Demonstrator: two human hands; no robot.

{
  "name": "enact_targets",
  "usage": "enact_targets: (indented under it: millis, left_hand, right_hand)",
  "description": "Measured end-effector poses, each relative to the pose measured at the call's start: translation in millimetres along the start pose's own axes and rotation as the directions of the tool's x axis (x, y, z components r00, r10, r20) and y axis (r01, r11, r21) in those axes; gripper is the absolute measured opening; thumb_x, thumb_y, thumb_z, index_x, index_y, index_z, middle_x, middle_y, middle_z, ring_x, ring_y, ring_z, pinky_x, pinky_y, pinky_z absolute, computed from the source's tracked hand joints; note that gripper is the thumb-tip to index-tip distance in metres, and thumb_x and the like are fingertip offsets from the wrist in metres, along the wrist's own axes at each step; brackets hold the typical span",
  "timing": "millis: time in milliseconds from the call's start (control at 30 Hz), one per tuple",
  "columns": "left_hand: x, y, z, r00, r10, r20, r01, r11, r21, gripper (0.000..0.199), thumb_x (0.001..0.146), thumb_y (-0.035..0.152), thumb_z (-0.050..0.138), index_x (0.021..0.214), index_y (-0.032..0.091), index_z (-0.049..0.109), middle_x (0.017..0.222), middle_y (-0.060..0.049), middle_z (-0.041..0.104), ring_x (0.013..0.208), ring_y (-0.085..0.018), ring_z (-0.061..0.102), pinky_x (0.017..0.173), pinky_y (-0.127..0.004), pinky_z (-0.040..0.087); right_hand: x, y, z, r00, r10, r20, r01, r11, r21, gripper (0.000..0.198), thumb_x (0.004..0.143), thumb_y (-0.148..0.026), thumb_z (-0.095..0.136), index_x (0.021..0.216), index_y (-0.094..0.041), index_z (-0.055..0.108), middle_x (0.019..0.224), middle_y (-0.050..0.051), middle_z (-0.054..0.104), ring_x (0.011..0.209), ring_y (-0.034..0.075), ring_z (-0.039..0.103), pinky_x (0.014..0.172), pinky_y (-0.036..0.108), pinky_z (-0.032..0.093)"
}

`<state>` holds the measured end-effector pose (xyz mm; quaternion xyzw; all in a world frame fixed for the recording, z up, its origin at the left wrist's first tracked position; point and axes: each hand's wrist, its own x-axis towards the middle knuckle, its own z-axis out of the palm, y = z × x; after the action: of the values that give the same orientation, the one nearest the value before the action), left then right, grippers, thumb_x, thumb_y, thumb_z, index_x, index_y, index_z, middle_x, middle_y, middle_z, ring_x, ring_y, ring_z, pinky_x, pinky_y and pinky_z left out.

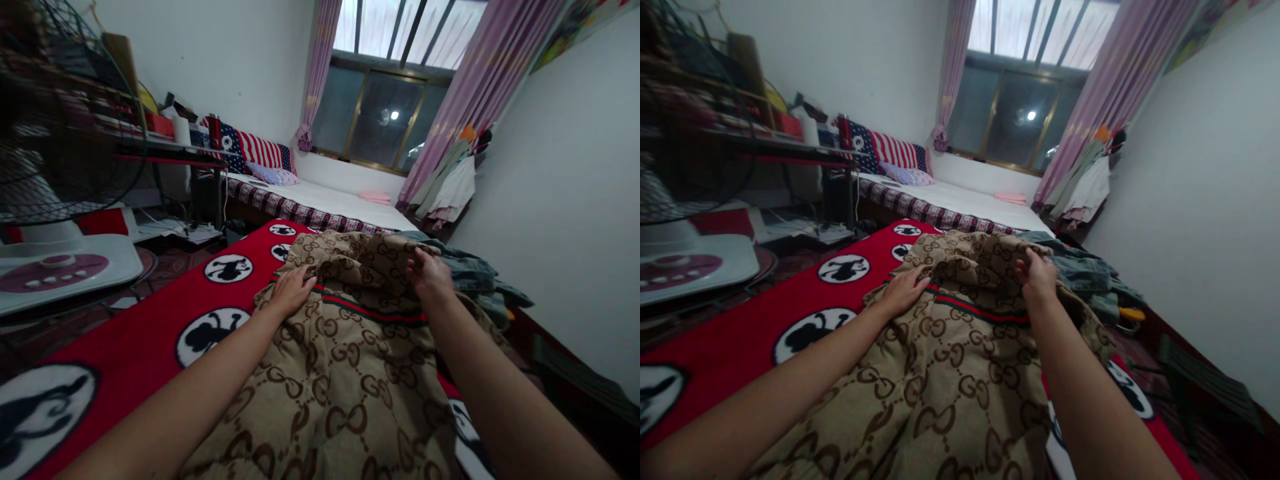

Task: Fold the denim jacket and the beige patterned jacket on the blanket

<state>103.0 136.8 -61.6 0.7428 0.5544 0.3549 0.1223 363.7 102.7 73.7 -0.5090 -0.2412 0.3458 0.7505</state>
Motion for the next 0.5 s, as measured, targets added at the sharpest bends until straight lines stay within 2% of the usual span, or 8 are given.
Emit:
enact_targets:
  millis: [67, 133, 200, 267, 333, 433, 500]
  left_hand:
    - [5, -6, 1, 0.995, -0.045, -0.089, 0.023, 0.971, -0.237, 0.041, 0.091, 0.032, 0.050, 0.129, 0.017, 0.057, 0.129, -0.013, 0.062, 0.122, -0.026, 0.056, 0.106, -0.041, 0.039]
    - [11, -12, 2, 0.978, -0.121, -0.170, 0.019, 0.862, -0.506, 0.034, 0.086, 0.029, 0.054, 0.117, 0.016, 0.063, 0.122, -0.013, 0.065, 0.119, -0.026, 0.057, 0.105, -0.040, 0.041]
    - [16, -17, 4, 0.961, -0.184, -0.206, -0.003, 0.739, -0.674, 0.029, 0.083, 0.028, 0.056, 0.107, 0.014, 0.066, 0.114, -0.012, 0.068, 0.115, -0.026, 0.060, 0.103, -0.040, 0.044]
    - [19, -20, 4, 0.957, -0.210, -0.198, -0.005, 0.673, -0.740, 0.029, 0.083, 0.030, 0.055, 0.105, 0.014, 0.066, 0.106, -0.012, 0.070, 0.104, -0.025, 0.065, 0.097, -0.041, 0.049]
    - [21, -22, 4, 0.960, -0.214, -0.180, -0.004, 0.634, -0.774, 0.032, 0.082, 0.031, 0.054, 0.106, 0.013, 0.064, 0.100, -0.012, 0.071, 0.092, -0.024, 0.069, 0.089, -0.041, 0.053]
    - [22, -23, 2, 0.960, -0.225, -0.168, -0.009, 0.575, -0.818, 0.033, 0.080, 0.029, 0.055, 0.107, 0.012, 0.061, 0.095, -0.011, 0.071, 0.084, -0.022, 0.070, 0.085, -0.040, 0.054]
    - [22, -23, 0, 0.958, -0.234, -0.168, -0.013, 0.547, -0.837, 0.032, 0.081, 0.030, 0.054, 0.106, 0.012, 0.060, 0.091, -0.011, 0.071, 0.082, -0.021, 0.070, 0.084, -0.039, 0.054]
  right_hand:
    - [-18, -13, 0, 0.992, -0.106, 0.074, 0.102, 0.993, 0.062, 0.009, 0.083, -0.012, 0.056, 0.086, -0.021, 0.054, 0.077, -0.006, 0.065, 0.053, 0.010, 0.066, 0.039, 0.016, 0.048]
    - [-39, -28, 3, 0.964, -0.235, 0.126, 0.211, 0.961, 0.177, 0.011, 0.082, -0.012, 0.054, 0.089, -0.021, 0.055, 0.086, -0.005, 0.067, 0.066, 0.013, 0.071, 0.046, 0.019, 0.052]
    - [-63, -44, 6, 0.918, -0.366, 0.156, 0.306, 0.900, 0.309, 0.012, 0.079, -0.011, 0.054, 0.086, -0.020, 0.056, 0.090, -0.003, 0.067, 0.075, 0.015, 0.073, 0.054, 0.022, 0.055]
    - [-87, -57, 8, 0.851, -0.481, 0.211, 0.365, 0.830, 0.421, 0.015, 0.074, -0.010, 0.056, 0.085, -0.020, 0.059, 0.093, -0.002, 0.068, 0.084, 0.018, 0.073, 0.060, 0.025, 0.057]
    - [-109, -66, 7, 0.787, -0.548, 0.283, 0.375, 0.789, 0.486, 0.021, 0.069, -0.009, 0.057, 0.086, -0.020, 0.062, 0.095, -0.001, 0.069, 0.093, 0.021, 0.071, 0.066, 0.029, 0.058]
    - [-134, -67, -3, 0.734, -0.556, 0.389, 0.355, 0.803, 0.478, 0.022, 0.069, -0.015, 0.058, 0.086, -0.025, 0.067, 0.104, -0.001, 0.070, 0.106, 0.024, 0.067, 0.080, 0.035, 0.057]
    - [-149, -58, -18, 0.704, -0.553, 0.445, 0.423, 0.830, 0.362, 0.018, 0.076, -0.024, 0.055, 0.087, -0.029, 0.068, 0.115, -0.001, 0.068, 0.117, 0.024, 0.060, 0.092, 0.040, 0.054]
